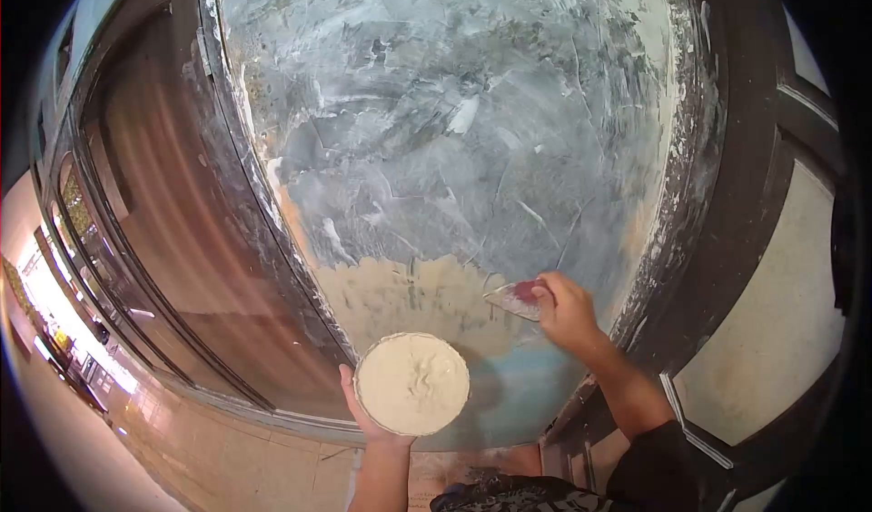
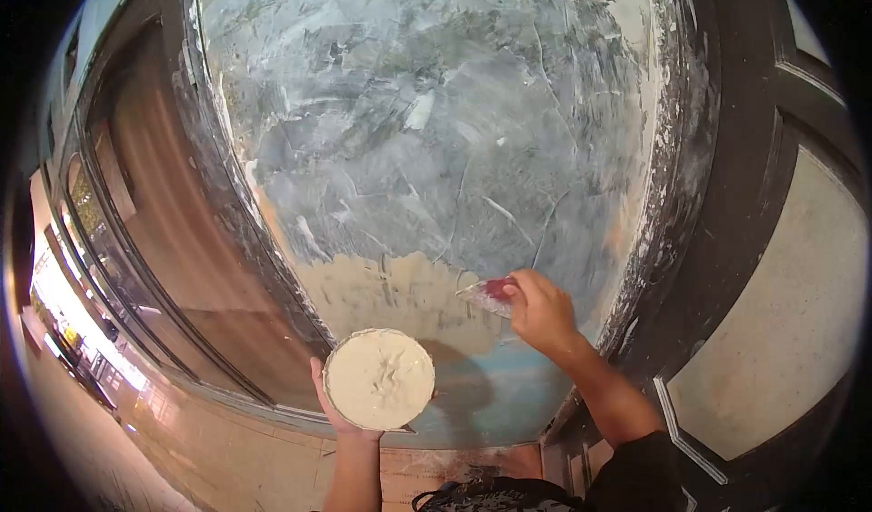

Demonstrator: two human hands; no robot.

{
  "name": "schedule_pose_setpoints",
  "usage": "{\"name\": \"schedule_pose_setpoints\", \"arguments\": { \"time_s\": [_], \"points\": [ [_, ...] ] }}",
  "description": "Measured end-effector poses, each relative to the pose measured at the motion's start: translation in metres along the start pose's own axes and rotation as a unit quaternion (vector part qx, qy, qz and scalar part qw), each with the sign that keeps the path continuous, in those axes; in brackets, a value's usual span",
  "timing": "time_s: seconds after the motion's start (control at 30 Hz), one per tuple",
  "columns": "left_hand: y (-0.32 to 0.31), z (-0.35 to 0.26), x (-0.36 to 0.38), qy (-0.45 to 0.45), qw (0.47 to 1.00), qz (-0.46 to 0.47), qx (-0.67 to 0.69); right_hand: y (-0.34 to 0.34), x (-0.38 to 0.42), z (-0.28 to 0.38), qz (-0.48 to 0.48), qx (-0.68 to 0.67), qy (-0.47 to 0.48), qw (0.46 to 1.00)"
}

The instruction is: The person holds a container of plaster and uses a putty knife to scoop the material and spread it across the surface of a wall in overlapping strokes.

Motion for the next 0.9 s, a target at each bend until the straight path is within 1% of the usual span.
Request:
{"name": "schedule_pose_setpoints", "arguments": {
  "time_s": [0.03,0.07,0.13,0.17,0.23,0.27,0.3,0.33,0.37,0.43,0.47,0.53,0.57,0.63,0.73,0.77,0.8,0.87,0.9],
  "points": [
    [0.001,0.000,-0.001,0.000,1.000,0.005,-0.003,-0.004,0.000,0.003,0.019,0.016,-0.003,1.000],
    [0.001,0.001,0.000,0.001,1.000,0.005,-0.004,-0.004,-0.001,0.001,0.018,0.016,-0.004,1.000],
    [-0.001,0.003,-0.001,0.005,1.000,0.005,-0.002,0.008,-0.006,-0.010,-0.034,0.020,-0.016,0.999],
    [-0.005,0.004,0.000,0.009,1.000,0.017,0.012,0.013,-0.009,-0.010,-0.034,0.021,-0.016,0.999],
    [-0.005,0.004,0.000,0.006,1.000,0.013,0.007,0.029,-0.011,-0.018,-0.058,-0.040,-0.067,0.995],
    [-0.004,0.002,0.001,0.003,1.000,0.009,0.001,0.027,-0.010,-0.017,-0.056,-0.040,-0.065,0.995],
    [-0.001,0.002,0.001,0.002,1.000,0.008,0.002,0.021,-0.009,-0.012,-0.040,-0.043,-0.042,0.997],
    [0.004,0.002,0.001,-0.002,1.000,0.000,0.025,0.015,-0.006,-0.008,-0.025,-0.046,-0.020,0.998],
    [0.007,0.003,0.001,-0.004,0.999,-0.007,0.048,0.011,-0.005,-0.006,-0.024,-0.046,-0.021,0.998],
    [0.000,0.006,0.002,0.006,0.999,-0.010,0.038,-0.008,-0.006,0.007,0.027,0.009,0.012,1.000],
    [-0.002,0.008,0.001,0.014,0.999,-0.012,0.028,-0.008,-0.009,0.007,0.025,0.009,0.011,1.000],
    [-0.004,0.009,-0.001,0.016,1.000,-0.001,0.016,0.003,-0.018,-0.001,-0.027,0.000,-0.021,0.999],
    [-0.004,0.009,-0.002,0.018,1.000,0.008,0.006,0.008,-0.021,-0.001,-0.027,0.000,-0.021,0.999],
    [-0.004,0.009,-0.001,0.019,1.000,0.018,0.009,0.026,-0.023,-0.010,-0.052,-0.057,-0.056,0.995],
    [0.002,0.007,0.000,0.019,0.999,0.022,0.023,0.019,-0.008,-0.013,-0.022,-0.055,-0.033,0.998],
    [0.008,0.006,0.000,0.011,0.999,0.002,0.032,0.010,-0.002,-0.014,0.012,-0.042,-0.042,0.998],
    [0.011,0.004,0.001,0.003,0.999,-0.017,0.041,0.006,0.003,-0.013,0.013,-0.042,-0.044,0.998],
    [0.004,0.007,0.002,0.006,0.999,-0.027,0.047,-0.008,0.006,-0.008,0.043,0.023,-0.012,0.999],
    [-0.001,0.008,0.001,0.011,1.000,-0.011,0.023,-0.004,0.005,-0.009,0.019,0.030,0.005,0.999]
  ]
}}
Point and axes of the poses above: each hand's wrist, its own x-axis away from the middle knuckle, its own y-axis out of the back of the hand, z = x × y, the point moved 10 cm from there along -x, towards the middle knuckle, and after that the axes turned 8 degrees about z, right-handed, at the moved point
